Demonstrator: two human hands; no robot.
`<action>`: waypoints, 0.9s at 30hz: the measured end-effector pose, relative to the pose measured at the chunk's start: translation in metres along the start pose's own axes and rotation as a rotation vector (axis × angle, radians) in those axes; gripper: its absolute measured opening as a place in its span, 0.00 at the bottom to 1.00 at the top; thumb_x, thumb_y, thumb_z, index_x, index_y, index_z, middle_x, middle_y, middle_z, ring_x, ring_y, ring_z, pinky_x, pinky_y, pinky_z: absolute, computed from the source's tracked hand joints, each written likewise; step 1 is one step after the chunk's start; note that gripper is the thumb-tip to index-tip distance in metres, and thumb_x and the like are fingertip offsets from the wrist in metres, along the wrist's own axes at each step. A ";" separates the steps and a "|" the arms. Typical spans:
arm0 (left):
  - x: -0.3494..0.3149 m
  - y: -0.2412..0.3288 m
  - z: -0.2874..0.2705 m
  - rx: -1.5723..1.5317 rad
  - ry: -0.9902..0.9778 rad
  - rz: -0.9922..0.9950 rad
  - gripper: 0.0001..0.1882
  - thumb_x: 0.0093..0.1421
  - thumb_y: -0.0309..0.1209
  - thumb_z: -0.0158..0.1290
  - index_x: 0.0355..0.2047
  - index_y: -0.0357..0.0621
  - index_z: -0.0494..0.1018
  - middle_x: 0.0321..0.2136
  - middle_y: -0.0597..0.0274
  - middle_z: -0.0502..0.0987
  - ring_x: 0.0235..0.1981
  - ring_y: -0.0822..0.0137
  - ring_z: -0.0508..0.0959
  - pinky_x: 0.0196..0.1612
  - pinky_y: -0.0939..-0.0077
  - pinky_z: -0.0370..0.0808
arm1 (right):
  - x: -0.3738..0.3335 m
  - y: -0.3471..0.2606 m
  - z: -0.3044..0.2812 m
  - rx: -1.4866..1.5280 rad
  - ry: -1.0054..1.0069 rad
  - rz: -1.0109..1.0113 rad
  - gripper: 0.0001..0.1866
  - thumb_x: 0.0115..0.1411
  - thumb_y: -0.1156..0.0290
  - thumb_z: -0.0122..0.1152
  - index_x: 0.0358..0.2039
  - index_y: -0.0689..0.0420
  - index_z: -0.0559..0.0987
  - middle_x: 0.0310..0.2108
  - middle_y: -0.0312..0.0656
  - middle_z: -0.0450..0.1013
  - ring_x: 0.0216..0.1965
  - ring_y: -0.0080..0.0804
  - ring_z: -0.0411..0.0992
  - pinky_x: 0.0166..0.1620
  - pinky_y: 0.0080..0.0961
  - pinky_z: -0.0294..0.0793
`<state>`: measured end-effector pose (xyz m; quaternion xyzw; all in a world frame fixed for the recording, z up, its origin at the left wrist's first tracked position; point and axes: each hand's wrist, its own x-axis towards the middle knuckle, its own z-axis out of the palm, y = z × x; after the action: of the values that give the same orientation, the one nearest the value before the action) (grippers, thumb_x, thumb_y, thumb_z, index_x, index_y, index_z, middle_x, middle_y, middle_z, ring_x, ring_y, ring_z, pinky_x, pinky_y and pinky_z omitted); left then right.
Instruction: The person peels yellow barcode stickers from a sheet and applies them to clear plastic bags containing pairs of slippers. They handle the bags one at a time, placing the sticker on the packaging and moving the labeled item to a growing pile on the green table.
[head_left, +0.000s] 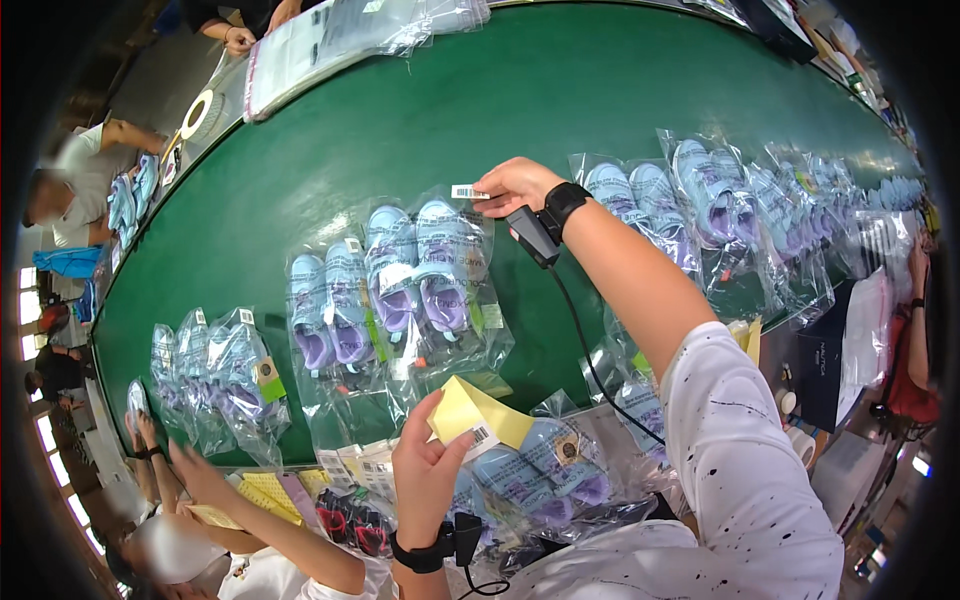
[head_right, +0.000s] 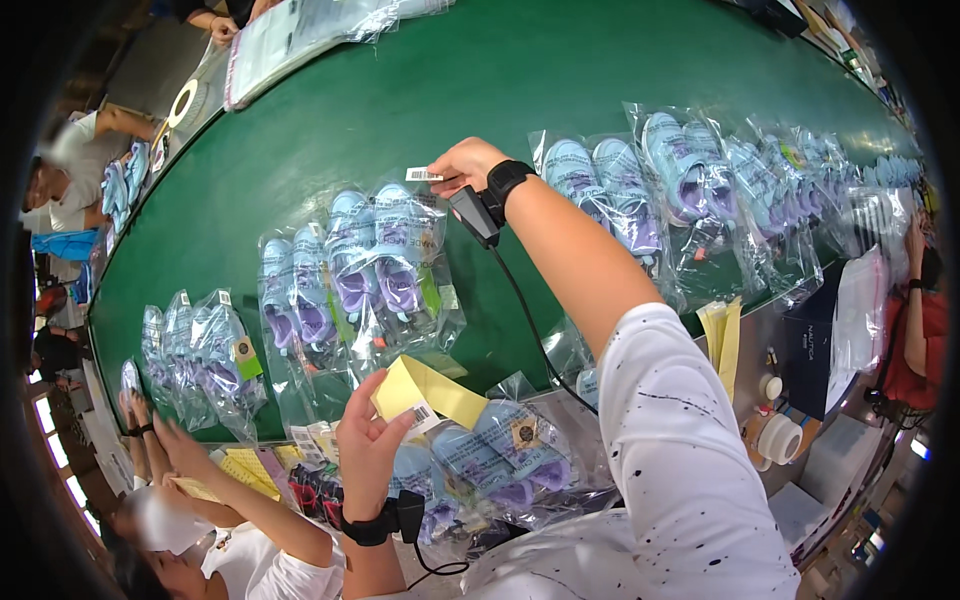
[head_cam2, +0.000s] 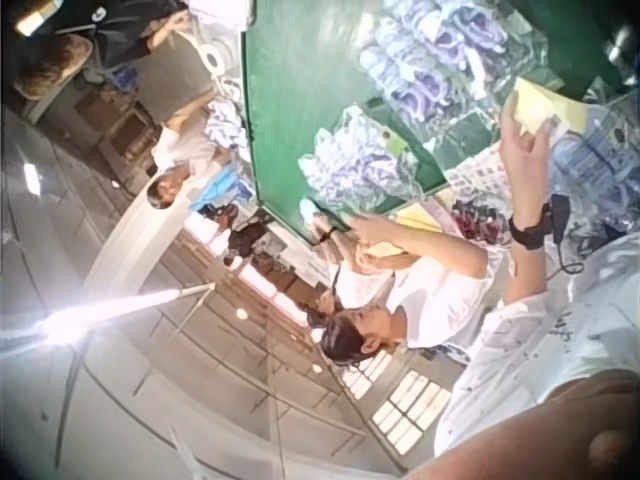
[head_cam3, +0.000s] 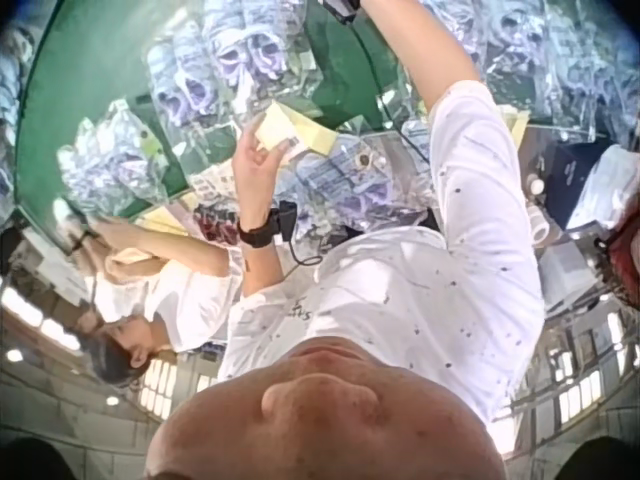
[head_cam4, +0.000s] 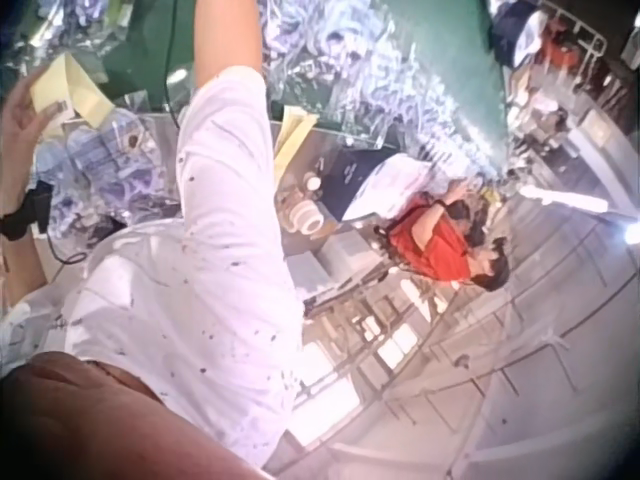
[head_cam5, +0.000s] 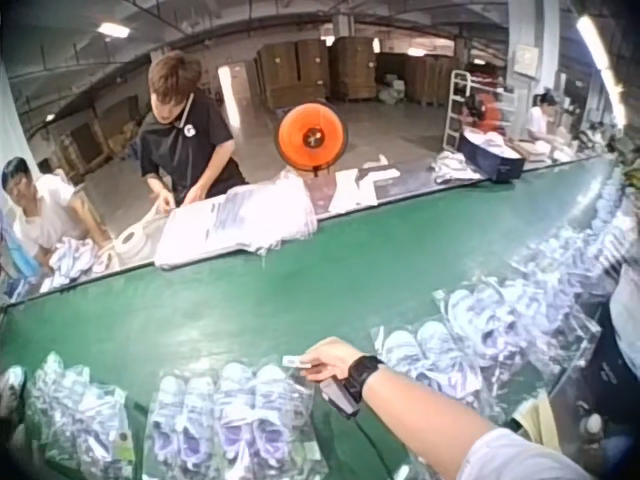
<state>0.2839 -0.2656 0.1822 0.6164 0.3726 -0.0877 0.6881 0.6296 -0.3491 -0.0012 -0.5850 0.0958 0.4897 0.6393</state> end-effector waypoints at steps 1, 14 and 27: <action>0.002 -0.002 0.000 0.009 -0.008 0.009 0.30 0.58 0.14 0.53 0.61 0.32 0.58 0.50 0.51 0.73 0.44 0.68 0.79 0.43 0.81 0.78 | 0.003 0.001 0.000 -0.023 0.022 0.003 0.09 0.56 0.76 0.64 0.34 0.70 0.76 0.33 0.48 0.77 0.32 0.39 0.79 0.35 0.32 0.81; -0.007 0.003 0.026 -0.099 0.125 0.163 0.24 0.59 0.14 0.53 0.57 0.35 0.66 0.36 0.62 0.78 0.32 0.79 0.78 0.31 0.86 0.73 | -0.180 0.005 -0.085 -0.644 0.444 -0.697 0.34 0.54 0.69 0.66 0.62 0.58 0.66 0.49 0.53 0.73 0.53 0.41 0.71 0.54 0.35 0.69; 0.008 0.014 0.094 0.027 0.055 0.202 0.16 0.61 0.17 0.53 0.50 0.31 0.72 0.36 0.59 0.79 0.35 0.78 0.78 0.36 0.87 0.73 | -0.174 0.076 -0.039 -0.806 0.436 -0.829 0.26 0.53 0.72 0.62 0.55 0.54 0.74 0.60 0.60 0.61 0.59 0.58 0.61 0.61 0.42 0.62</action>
<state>0.3353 -0.3454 0.1850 0.6622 0.3260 -0.0061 0.6746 0.5040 -0.4835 0.0584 -0.8557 -0.2036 0.0672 0.4709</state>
